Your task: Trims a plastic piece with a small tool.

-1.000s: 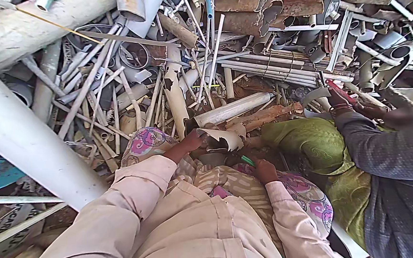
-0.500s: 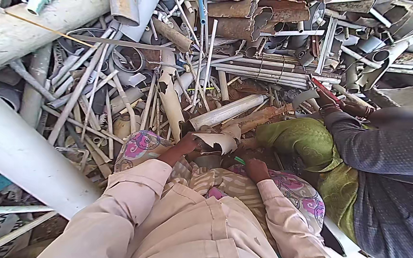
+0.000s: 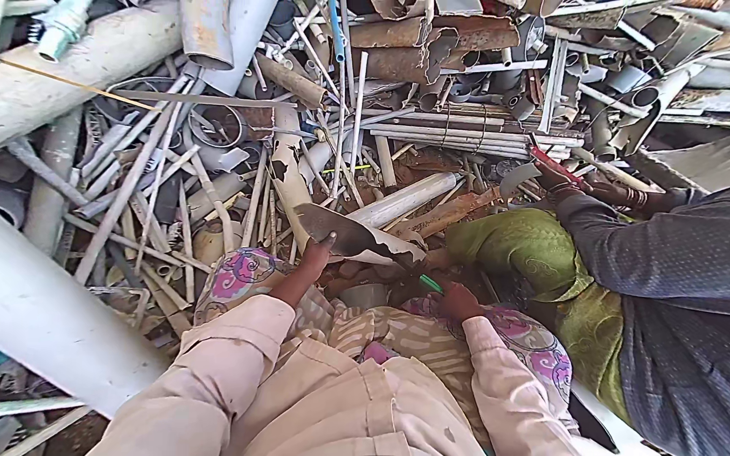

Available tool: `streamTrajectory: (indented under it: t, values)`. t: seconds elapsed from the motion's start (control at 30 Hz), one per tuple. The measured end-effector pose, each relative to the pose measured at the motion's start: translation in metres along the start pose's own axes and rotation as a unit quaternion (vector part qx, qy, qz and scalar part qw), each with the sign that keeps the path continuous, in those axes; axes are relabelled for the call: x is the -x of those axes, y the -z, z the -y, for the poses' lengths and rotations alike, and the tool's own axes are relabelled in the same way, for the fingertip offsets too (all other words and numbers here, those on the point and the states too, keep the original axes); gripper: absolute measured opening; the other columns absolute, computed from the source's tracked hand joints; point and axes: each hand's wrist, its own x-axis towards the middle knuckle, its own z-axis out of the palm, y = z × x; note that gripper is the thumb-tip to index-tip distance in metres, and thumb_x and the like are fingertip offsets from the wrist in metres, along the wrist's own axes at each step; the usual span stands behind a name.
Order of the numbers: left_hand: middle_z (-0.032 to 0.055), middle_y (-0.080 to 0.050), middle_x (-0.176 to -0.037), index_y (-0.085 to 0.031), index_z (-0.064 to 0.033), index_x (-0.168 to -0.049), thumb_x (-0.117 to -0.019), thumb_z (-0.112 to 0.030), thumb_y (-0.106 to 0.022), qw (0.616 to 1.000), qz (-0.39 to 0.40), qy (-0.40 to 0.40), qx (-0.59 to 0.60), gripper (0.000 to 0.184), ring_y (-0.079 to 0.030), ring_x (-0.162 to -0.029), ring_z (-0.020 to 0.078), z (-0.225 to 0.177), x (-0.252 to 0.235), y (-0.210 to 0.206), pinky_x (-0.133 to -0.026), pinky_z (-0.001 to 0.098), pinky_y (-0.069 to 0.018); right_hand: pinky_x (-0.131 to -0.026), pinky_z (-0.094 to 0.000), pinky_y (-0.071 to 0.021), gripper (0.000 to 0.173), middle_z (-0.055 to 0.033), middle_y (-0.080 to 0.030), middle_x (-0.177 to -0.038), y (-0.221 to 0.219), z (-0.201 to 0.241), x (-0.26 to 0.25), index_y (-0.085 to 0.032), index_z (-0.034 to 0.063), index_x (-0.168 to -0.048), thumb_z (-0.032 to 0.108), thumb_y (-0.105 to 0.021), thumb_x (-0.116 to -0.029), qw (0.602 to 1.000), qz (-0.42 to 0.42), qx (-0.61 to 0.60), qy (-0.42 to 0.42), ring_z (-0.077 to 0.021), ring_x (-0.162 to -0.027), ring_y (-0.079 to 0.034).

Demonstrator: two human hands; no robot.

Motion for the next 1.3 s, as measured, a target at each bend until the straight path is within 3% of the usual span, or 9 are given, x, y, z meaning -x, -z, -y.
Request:
streamTrajectory:
  t: [0.1, 0.17, 0.27, 0.5, 0.7, 0.9, 1.03, 1.13, 1.3]
  values:
    - [0.027, -0.058, -0.126, -0.035, 0.0024, -0.146, -0.1118, -0.025, -0.037, 0.99, -0.083, 0.015, 0.114, 0.044, -0.071, -0.089, 0.0309, -0.014, -0.006, 0.005, -0.071, 0.0439, -0.062, -0.095, -0.0587, -0.0467, 0.043, -0.0259, -0.066, -0.111, 0.005, -0.024, -0.006, -0.066, -0.0042, -0.117, 0.037, -0.064, -0.1034, 0.985, -0.064, -0.158, 0.034, -0.039, -0.105, -0.063]
    - [0.0262, -0.058, -0.124, -0.036, 0.0021, -0.145, -0.1123, -0.026, -0.035, 0.974, -0.116, 0.033, 0.192, 0.043, -0.071, -0.087, 0.0304, -0.019, -0.01, 0.013, -0.07, 0.0427, -0.0613, -0.094, -0.0573, -0.0475, 0.043, -0.0258, -0.066, -0.108, 0.01, -0.032, -0.004, -0.065, -0.0053, -0.117, 0.035, -0.064, -0.1038, 0.975, -0.094, -0.203, 0.011, -0.0382, -0.101, -0.064]
    - [0.016, -0.056, -0.103, -0.043, -0.0007, -0.131, -0.1073, -0.013, -0.04, 0.947, -0.173, 0.062, 0.262, 0.027, -0.061, -0.072, 0.017, -0.023, -0.013, 0.023, -0.06, 0.0262, -0.0536, -0.087, -0.0525, -0.0491, 0.043, -0.0244, -0.064, -0.106, 0.014, -0.039, -0.005, -0.063, -0.0059, -0.118, 0.035, -0.061, -0.1054, 0.959, -0.122, -0.254, -0.019, -0.0344, -0.093, -0.063]
    - [0.0093, -0.06, -0.076, -0.048, -0.0048, -0.11, -0.1069, -0.017, -0.034, 0.96, -0.136, 0.098, 0.223, 0.019, -0.051, -0.045, 0.0068, -0.028, -0.011, 0.044, -0.037, 0.0163, -0.0405, -0.096, -0.054, -0.0466, 0.046, -0.0272, -0.063, -0.113, 0.012, -0.039, -0.013, -0.063, -0.0084, -0.116, 0.036, -0.055, -0.1079, 0.964, -0.057, -0.259, -0.033, -0.0378, -0.105, -0.062]
    - [0.0086, -0.06, -0.08, -0.047, -0.006, -0.107, -0.1065, -0.018, -0.032, 0.957, -0.138, 0.161, 0.196, 0.019, -0.055, -0.051, 0.0069, -0.007, -0.01, 0.036, -0.042, 0.0155, -0.0434, -0.108, -0.0584, -0.0427, 0.052, -0.0283, -0.059, -0.136, 0.008, -0.032, -0.017, -0.059, -0.0065, -0.131, 0.04, -0.05, -0.1088, 0.981, 0.004, -0.183, -0.058, -0.0401, -0.13, -0.056]
    - [0.0111, -0.062, -0.093, -0.048, -0.0044, -0.116, -0.1077, -0.022, -0.033, 0.949, -0.163, 0.165, 0.215, 0.024, -0.063, -0.066, 0.01, -0.007, -0.012, 0.029, -0.056, 0.0179, -0.0525, -0.107, -0.0585, -0.0438, 0.051, -0.0273, -0.059, -0.137, -0.012, -0.023, -0.032, -0.056, -0.0038, -0.136, 0.039, -0.047, -0.1099, 0.986, 0.008, -0.164, -0.038, -0.0403, -0.131, -0.057]
    - [0.0128, -0.063, -0.089, -0.047, -0.0037, -0.114, -0.1068, -0.018, -0.034, 0.965, -0.14, 0.151, 0.163, 0.021, -0.063, -0.062, 0.0115, -0.007, -0.013, 0.027, -0.053, 0.0196, -0.0521, -0.104, -0.0572, -0.0454, 0.048, -0.0285, -0.06, -0.132, -0.021, -0.025, -0.042, -0.054, -0.0031, -0.138, 0.036, -0.045, -0.1116, 0.966, -0.029, -0.255, -0.02, -0.0406, -0.122, -0.061]
    - [0.0135, -0.065, -0.084, -0.048, -0.0025, -0.111, -0.1053, -0.015, -0.035, 0.975, -0.116, 0.143, 0.125, 0.019, -0.063, -0.058, 0.013, -0.008, -0.012, 0.025, -0.049, 0.0206, -0.0511, -0.102, -0.0534, -0.048, 0.049, -0.0261, -0.057, -0.142, -0.021, -0.029, -0.044, -0.042, 0.0053, -0.155, 0.029, -0.044, -0.1122, 0.946, -0.024, -0.322, -0.006, -0.0381, -0.12, -0.062]
    - [0.0144, -0.066, -0.085, -0.046, -0.0026, -0.114, -0.1057, -0.013, -0.035, 0.981, -0.1, 0.134, 0.101, 0.017, -0.064, -0.058, 0.0132, -0.012, -0.006, 0.018, -0.048, 0.0215, -0.0511, -0.102, -0.0513, -0.0483, 0.049, -0.025, -0.057, -0.142, -0.024, -0.026, -0.039, -0.045, 0.0058, -0.155, 0.025, -0.049, -0.1106, 0.96, 0.011, -0.277, 0.03, -0.0365, -0.118, -0.063]
